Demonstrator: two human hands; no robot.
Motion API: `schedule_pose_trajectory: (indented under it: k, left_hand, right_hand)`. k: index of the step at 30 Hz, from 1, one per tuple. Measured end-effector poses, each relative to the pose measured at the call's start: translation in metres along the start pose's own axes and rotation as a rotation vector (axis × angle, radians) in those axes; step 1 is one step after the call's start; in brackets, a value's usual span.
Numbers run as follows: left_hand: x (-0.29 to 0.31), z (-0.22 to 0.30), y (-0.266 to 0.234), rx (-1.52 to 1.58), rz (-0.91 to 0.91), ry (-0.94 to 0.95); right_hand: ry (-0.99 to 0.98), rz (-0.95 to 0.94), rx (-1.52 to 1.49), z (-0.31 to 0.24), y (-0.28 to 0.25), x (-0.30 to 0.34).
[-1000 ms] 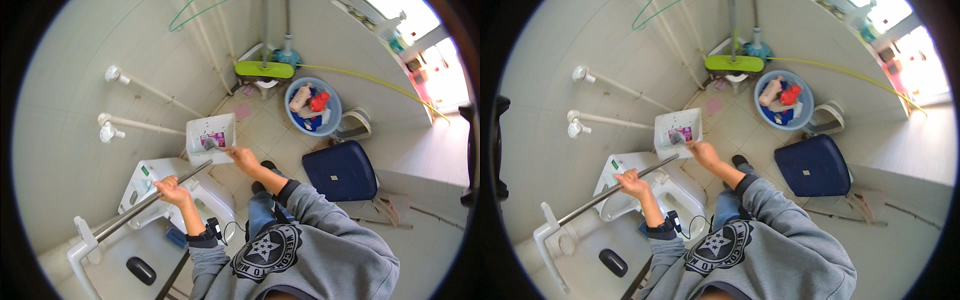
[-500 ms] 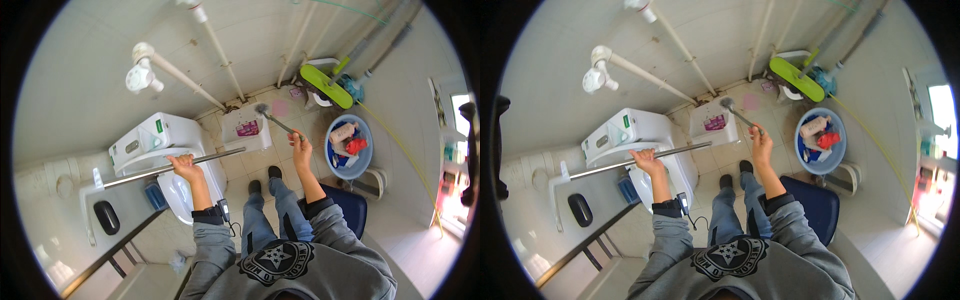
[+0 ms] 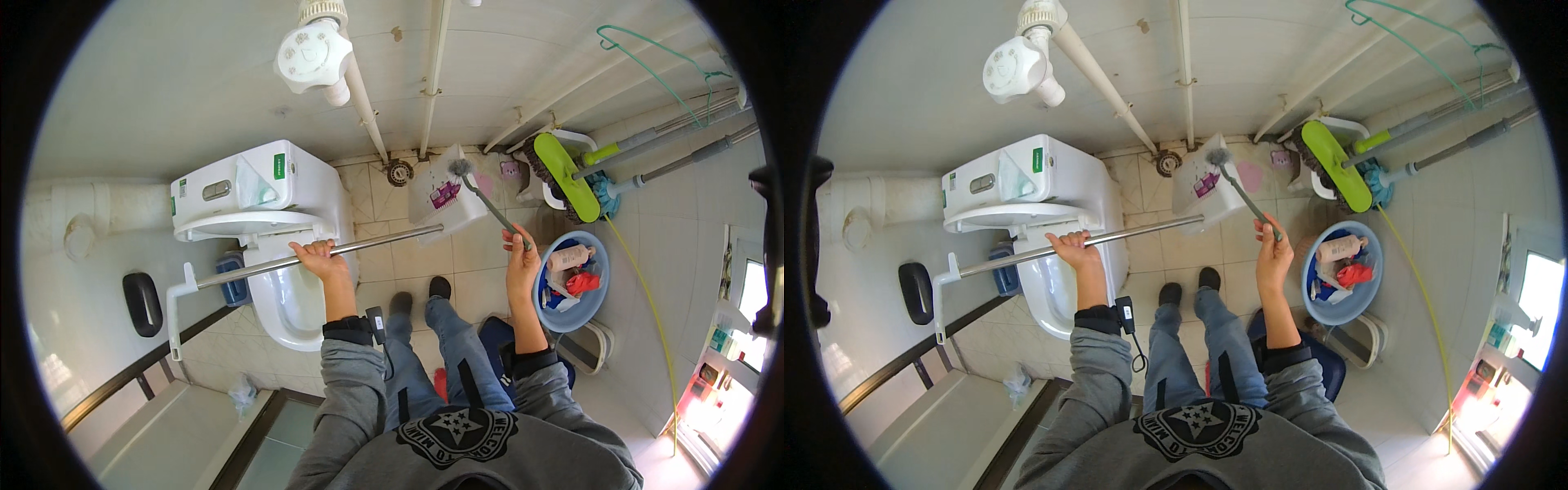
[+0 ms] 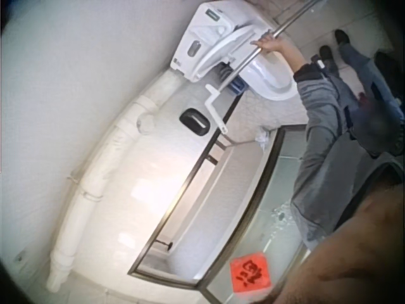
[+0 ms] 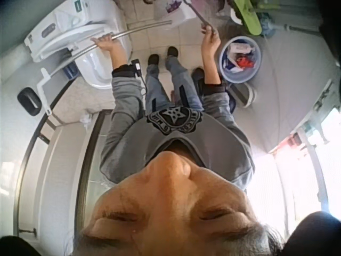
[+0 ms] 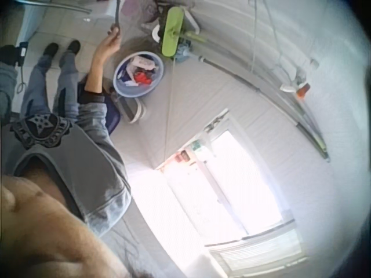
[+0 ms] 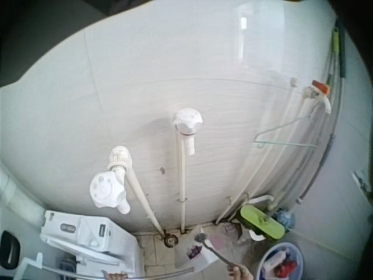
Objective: The person scrubs the toilet and surrounding floor with a brush, then replaces the trash bag in a small bin. They use a long-handled brush to clean the toilet bowl and floor, then remove the old trash bag and install a new one.
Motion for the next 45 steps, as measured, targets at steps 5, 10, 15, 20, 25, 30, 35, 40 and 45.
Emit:
schedule_pose_trajectory:
  k: [5, 10, 15, 20, 25, 30, 35, 40, 45]
  left_hand:
    - [-0.008, -0.002, -0.010, 0.033, 0.055, -0.022]
    - [-0.010, -0.001, -0.016, 0.053, 0.092, -0.043]
    - [-0.009, 0.003, -0.016, 0.045, 0.079, -0.046]
    - [-0.010, 0.007, -0.016, 0.043, 0.061, -0.035]
    - [-0.009, 0.010, -0.016, 0.047, 0.049, -0.030]
    - [-0.003, 0.016, -0.012, 0.041, 0.029, -0.035]
    - [0.002, 0.026, -0.008, 0.024, 0.001, -0.014]
    - [0.018, 0.044, 0.002, -0.003, -0.128, 0.037]
    - [0.048, 0.063, 0.017, -0.084, -0.296, 0.131]
  right_hand:
    - [-0.026, -0.037, 0.018, -0.008, 0.008, -0.006]
    - [-0.043, -0.060, 0.019, -0.015, 0.016, -0.008]
    - [-0.024, -0.066, -0.001, -0.014, 0.019, -0.008]
    - [-0.021, -0.087, 0.002, -0.011, 0.023, -0.007]
    - [-0.031, -0.099, 0.024, -0.013, 0.027, -0.005]
    - [-0.030, -0.105, 0.055, -0.016, 0.030, -0.006]
    - [-0.019, -0.109, 0.040, -0.015, 0.030, -0.007]
    - [0.012, -0.131, -0.034, -0.011, 0.048, -0.012]
    - [-0.069, -0.261, 0.162, -0.025, 0.103, -0.019]
Point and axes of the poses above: each hand's wrist, its own x-axis away from the middle knuckle, its own y-axis out of the palm, z = x × y, the point moved 10 cm from there along -x, towards the middle knuckle
